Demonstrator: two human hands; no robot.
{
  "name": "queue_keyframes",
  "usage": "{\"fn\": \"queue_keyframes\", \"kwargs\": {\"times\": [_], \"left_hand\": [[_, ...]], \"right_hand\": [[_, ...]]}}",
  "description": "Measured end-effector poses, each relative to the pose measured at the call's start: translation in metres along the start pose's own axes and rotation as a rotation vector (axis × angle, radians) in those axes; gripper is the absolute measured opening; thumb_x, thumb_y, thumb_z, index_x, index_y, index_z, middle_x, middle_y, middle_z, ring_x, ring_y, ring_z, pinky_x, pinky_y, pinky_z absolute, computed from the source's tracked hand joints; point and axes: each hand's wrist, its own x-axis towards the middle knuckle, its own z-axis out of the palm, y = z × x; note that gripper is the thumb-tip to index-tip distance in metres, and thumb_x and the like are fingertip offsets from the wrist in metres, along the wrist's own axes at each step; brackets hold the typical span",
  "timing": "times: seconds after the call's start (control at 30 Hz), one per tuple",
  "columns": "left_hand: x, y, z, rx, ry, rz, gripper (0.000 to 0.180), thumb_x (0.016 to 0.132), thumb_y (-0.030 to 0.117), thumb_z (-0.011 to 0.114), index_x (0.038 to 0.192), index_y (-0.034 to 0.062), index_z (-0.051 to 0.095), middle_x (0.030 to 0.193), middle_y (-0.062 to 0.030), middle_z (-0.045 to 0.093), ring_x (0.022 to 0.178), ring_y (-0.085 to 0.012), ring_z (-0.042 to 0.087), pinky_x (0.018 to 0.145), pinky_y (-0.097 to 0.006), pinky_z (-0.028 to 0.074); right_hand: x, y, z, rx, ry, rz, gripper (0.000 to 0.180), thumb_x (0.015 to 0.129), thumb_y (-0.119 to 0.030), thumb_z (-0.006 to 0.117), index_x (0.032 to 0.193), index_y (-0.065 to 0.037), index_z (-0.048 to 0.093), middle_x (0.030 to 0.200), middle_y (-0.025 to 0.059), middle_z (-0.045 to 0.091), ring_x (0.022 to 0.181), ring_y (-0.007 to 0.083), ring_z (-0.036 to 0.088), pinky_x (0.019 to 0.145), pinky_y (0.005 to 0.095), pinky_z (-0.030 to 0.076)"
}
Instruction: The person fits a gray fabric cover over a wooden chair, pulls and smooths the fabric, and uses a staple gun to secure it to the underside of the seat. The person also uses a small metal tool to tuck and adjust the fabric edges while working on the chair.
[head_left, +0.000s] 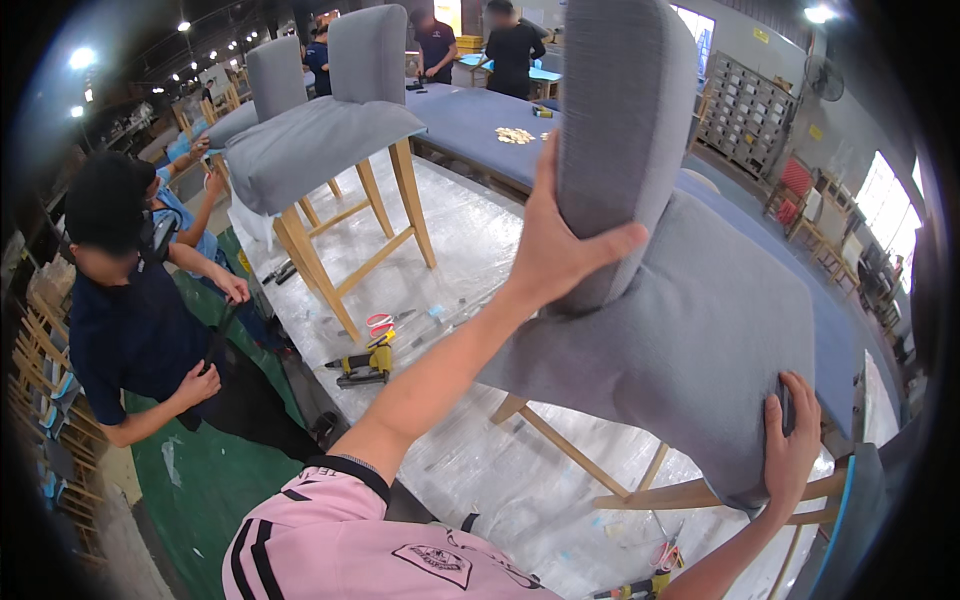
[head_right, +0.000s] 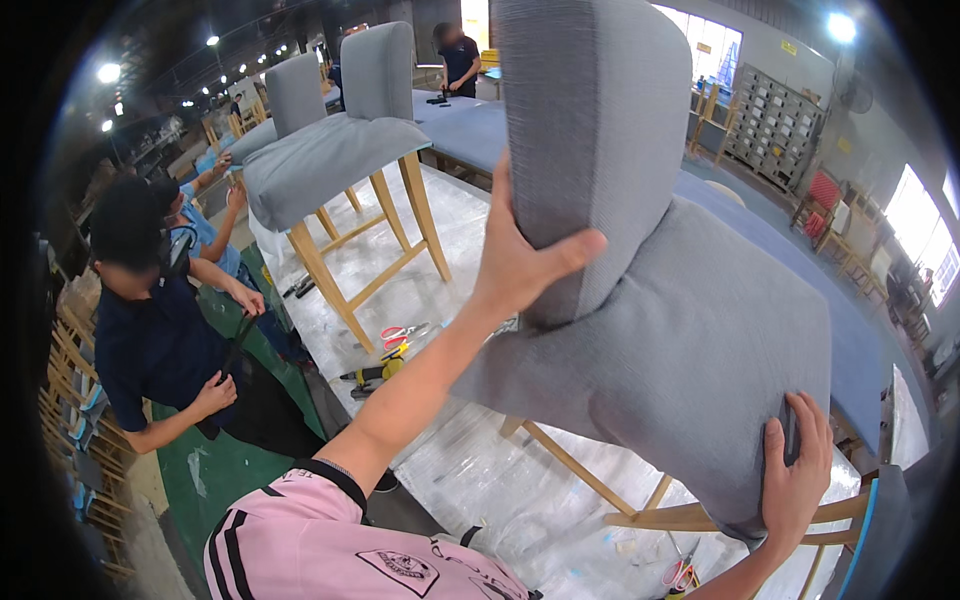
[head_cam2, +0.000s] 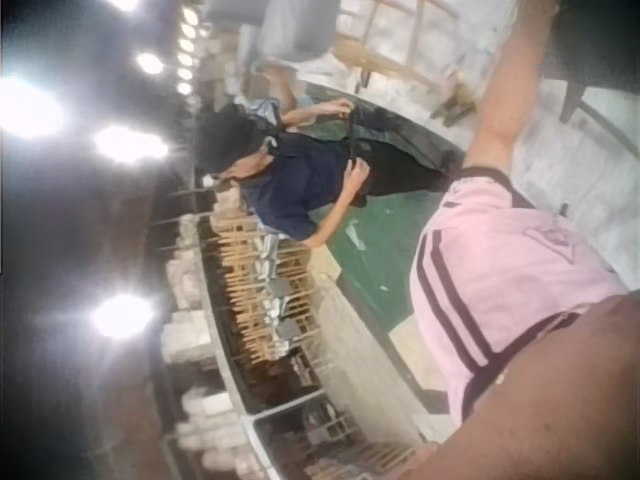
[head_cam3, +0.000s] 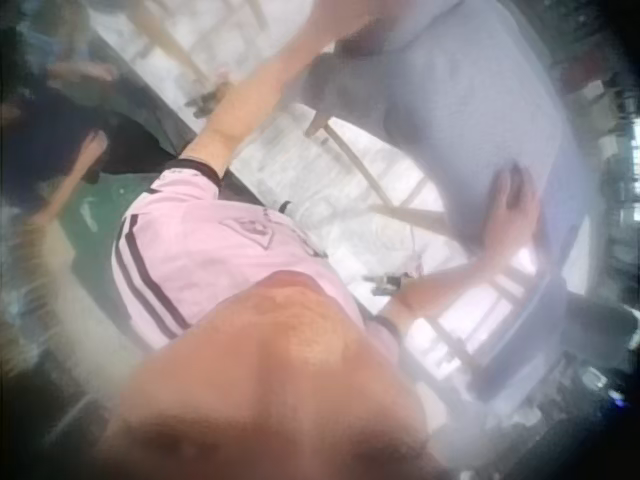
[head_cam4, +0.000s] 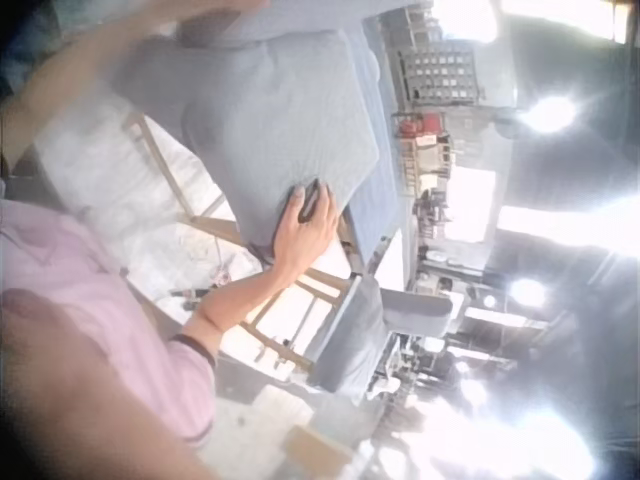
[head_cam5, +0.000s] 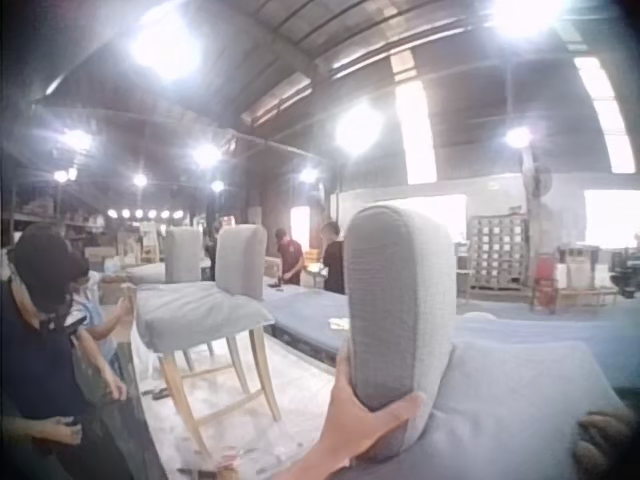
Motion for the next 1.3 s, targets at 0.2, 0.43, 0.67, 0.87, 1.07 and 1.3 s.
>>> {"fn": "queue_keyframes", "kwargs": {"times": [0.2,0.43,0.67,0.87,1.07,1.3], "left_hand": [[-0.011,0.001,0.004,0.023,0.03,0.026,0.129,0.067,0.051,0.089,0.157,-0.0038,0.014,0.147,-0.0253,0.041,0.137,-0.0362,0.045,0.113,-0.046,0.037],[-0.033,0.0,0.01,0.085,0.072,0.04,0.12,0.076,0.046,0.084,0.157,-0.0029,0.011,0.152,-0.0274,0.031,0.143,-0.0396,0.035,0.118,-0.049,0.029],[-0.096,-0.018,0.023,0.422,0.048,0.118,0.112,0.087,0.028,0.074,0.157,-0.0014,-0.008,0.16,-0.0302,0.006,0.151,-0.0445,0.011,0.121,-0.055,0.015],[-0.097,-0.022,0.025,0.37,0.052,0.079,0.11,0.087,0.023,0.073,0.158,-0.0002,-0.008,0.161,-0.0302,0.007,0.151,-0.0442,0.011,0.122,-0.055,0.014],[-0.098,-0.022,0.024,0.36,0.062,0.081,0.108,0.087,0.019,0.072,0.159,0.0009,-0.007,0.162,-0.0291,0.006,0.152,-0.0425,0.011,0.122,-0.054,0.014],[-0.098,-0.022,0.024,0.359,0.07,0.081,0.107,0.087,0.02,0.072,0.159,0.0001,-0.005,0.163,-0.0281,0.006,0.152,-0.0419,0.01,0.123,-0.053,0.013]], "right_hand": [[-0.01,0.016,0.003,0.017,0.005,-0.055,0.042,0.1,-0.039,0.058,0.131,-0.012,0.064,0.142,0.0108,0.057,0.134,0.0332,0.05,0.112,0.0449,0.038],[-0.014,0.013,0.004,-0.006,0.047,-0.036,0.039,0.1,-0.035,0.058,0.129,-0.011,0.065,0.14,0.0122,0.058,0.132,0.0341,0.051,0.11,0.0452,0.039],[-0.014,0.013,0.004,0.03,0.043,-0.039,0.04,0.099,-0.036,0.059,0.129,-0.01,0.065,0.14,0.0118,0.059,0.132,0.0342,0.051,0.11,0.045,0.039],[-0.013,0.018,0.006,0.01,0.039,-0.028,0.043,0.098,-0.04,0.059,0.129,-0.012,0.066,0.141,0.0105,0.058,0.133,0.0328,0.051,0.112,0.0459,0.039],[-0.012,0.018,0.006,0.019,0.037,-0.022,0.044,0.098,-0.041,0.06,0.129,-0.012,0.066,0.141,0.0103,0.058,0.134,0.0329,0.05,0.112,0.0464,0.039],[-0.013,0.02,0.007,0.037,0.043,-0.026,0.046,0.097,-0.044,0.061,0.129,-0.011,0.067,0.142,0.0102,0.058,0.135,0.0326,0.049,0.113,0.047,0.038]]}}
